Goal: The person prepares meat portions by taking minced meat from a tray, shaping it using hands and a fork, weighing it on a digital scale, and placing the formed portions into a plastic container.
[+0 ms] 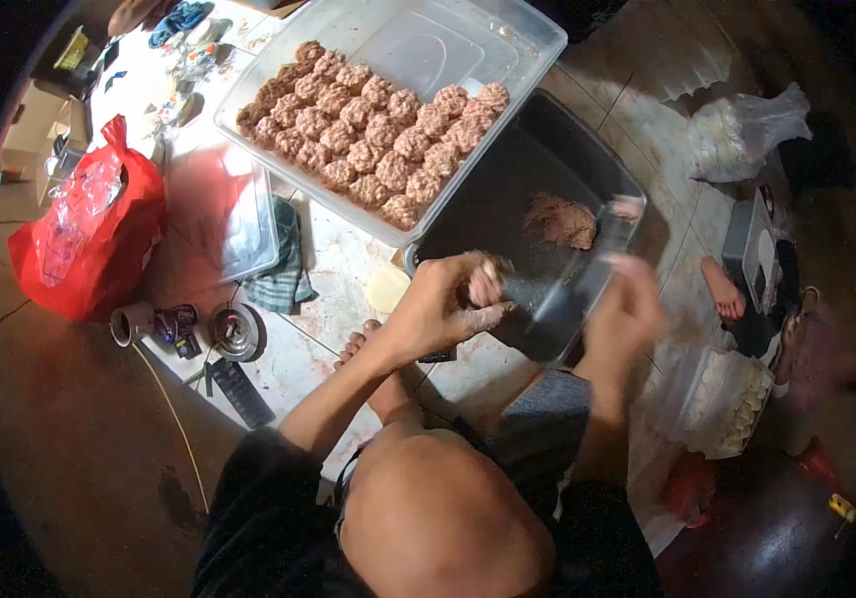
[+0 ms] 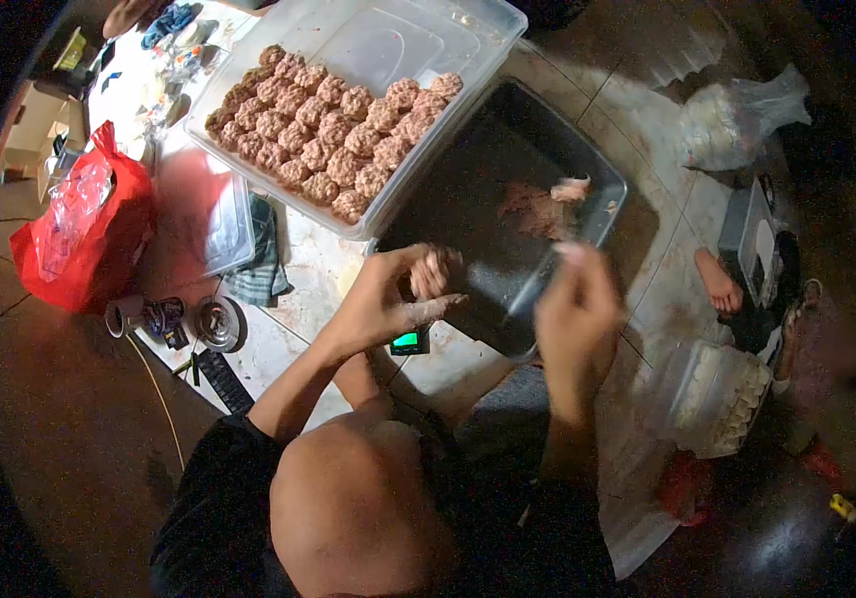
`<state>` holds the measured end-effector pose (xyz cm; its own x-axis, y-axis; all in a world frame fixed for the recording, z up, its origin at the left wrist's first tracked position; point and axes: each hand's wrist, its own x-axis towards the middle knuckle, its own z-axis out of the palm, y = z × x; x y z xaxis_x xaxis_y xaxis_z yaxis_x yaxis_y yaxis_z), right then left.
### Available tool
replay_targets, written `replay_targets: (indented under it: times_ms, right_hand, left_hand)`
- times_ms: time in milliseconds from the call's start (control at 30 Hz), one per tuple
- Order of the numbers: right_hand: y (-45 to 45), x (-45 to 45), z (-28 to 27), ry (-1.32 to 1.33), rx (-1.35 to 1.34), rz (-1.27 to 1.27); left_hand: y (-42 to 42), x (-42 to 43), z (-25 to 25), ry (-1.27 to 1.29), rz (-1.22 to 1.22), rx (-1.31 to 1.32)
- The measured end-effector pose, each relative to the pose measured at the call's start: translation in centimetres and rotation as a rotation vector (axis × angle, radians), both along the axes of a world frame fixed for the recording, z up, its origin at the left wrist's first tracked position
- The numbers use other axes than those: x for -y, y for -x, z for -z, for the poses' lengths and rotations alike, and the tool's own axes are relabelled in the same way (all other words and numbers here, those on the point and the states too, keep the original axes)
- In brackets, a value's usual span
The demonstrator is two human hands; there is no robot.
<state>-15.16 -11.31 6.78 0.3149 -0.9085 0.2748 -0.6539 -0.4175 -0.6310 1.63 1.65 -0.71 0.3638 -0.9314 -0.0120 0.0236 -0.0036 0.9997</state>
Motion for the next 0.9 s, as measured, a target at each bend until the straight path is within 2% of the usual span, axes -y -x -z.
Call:
replay_targets:
  times_ms: [67, 133, 167, 200, 267, 300, 333, 367, 400, 467, 500, 533, 567, 600, 633, 667, 733, 800, 833, 900]
  right_hand:
    - [2.5, 1.4, 3.9, -0.191, -0.977, -0.297]
    - [2.1, 0.8, 2.3, -0.238, -0.682, -0.223]
    - [2.2, 0.2, 0.7, -0.282, -0.559, -0.214]
    - [1.2, -1.1, -2.5, -0.273, -0.509, -0.244]
    - [0.5, -3.4, -6.2, -0.113, -0.331, -0.553]
    - [-0.1, -4.1, -6.2, -0.146, -0.398, -0.597]
    - [-0.3, -4.6, -6.1, -0.189, -0.471, -0.634]
    - [0.1, -3.9, -4.8, -0.273, -0.413, -0.618]
    - [0.2, -3.9, -5.6, -0.188, -0.406, -0.606]
    - [-0.2, -4.4, -7.6, -0.029, -0.386, -0.593]
    - [-0.3, -4.8, -7.6, -0.174, -0.453, -0.602]
    - [-0.1, -4.7, -7.9, -0.173, -0.461, -0.585]
    - [0.2, -4.2, -8.4, -0.163, -0.465, -0.569]
    - [0.4, -3.6, -8.9, -0.154, -0.473, -0.564]
    - [0.4, -3.1, -9.5, -0.091, -0.324, -0.497]
    - [0.3, -2.8, -10.4, -0.088, -0.332, -0.386]
    - [0.0, -3.1, -9.8, -0.153, -0.278, -0.322]
    - [-0.6, -4.0, -8.1, -0.129, -0.420, -0.647]
    - [-0.8, -4.2, -7.7, -0.253, -0.511, -0.655]
    - [-0.7, -3.1, -8.4, -0.176, -0.408, -0.476]
  left_hand:
    - [0.1, -0.7, 0.3, 0.047, 0.034, -0.177]
    - [-1.5, -0.5, 0.0, 0.014, 0.008, -0.248]
    - [-1.5, -0.3, 0.0, 0.033, 0.045, -0.486]
    - [-1.4, -0.1, 0.0, 0.032, 0.065, -0.412]
    - [-1.8, 0.3, -0.8, 0.035, 0.191, -0.320]
    - [-1.7, 0.9, -0.6, 0.153, 0.171, -0.134]
    - [-1.5, 0.7, -0.5, 0.106, 0.185, -0.058]
    - [-1.5, 0.6, -0.5, 0.067, 0.199, 0.021]
    - [-1.6, 0.8, -0.7, 0.033, 0.205, 0.103]
    - [-1.0, 0.6, -1.1, 0.096, 0.111, 0.138]
    - [-0.7, 0.3, -2.0, 0.100, 0.077, 0.181]
    - [-0.6, 0.3, -2.6, 0.110, 0.039, 0.231]
    - [-0.9, 0.4, -1.7, -0.009, 0.130, 0.140]
    - [-1.1, 0.4, -1.9, 0.029, 0.125, 0.124]
    - [-1.1, 0.1, -2.2, 0.058, 0.128, 0.101]
    - [-1.0, -0.1, -2.4, 0.090, 0.136, 0.075]
    - [-1.1, 0.0, -2.5, 0.165, 0.083, 0.031]
    - [-1.2, 0.7, -3.0, 0.174, 0.090, -0.008]
    - [-1.9, 0.8, -2.9, 0.164, 0.163, 0.139]
    - [-2.4, 0.4, -1.4, -0.029, 0.089, 0.184]
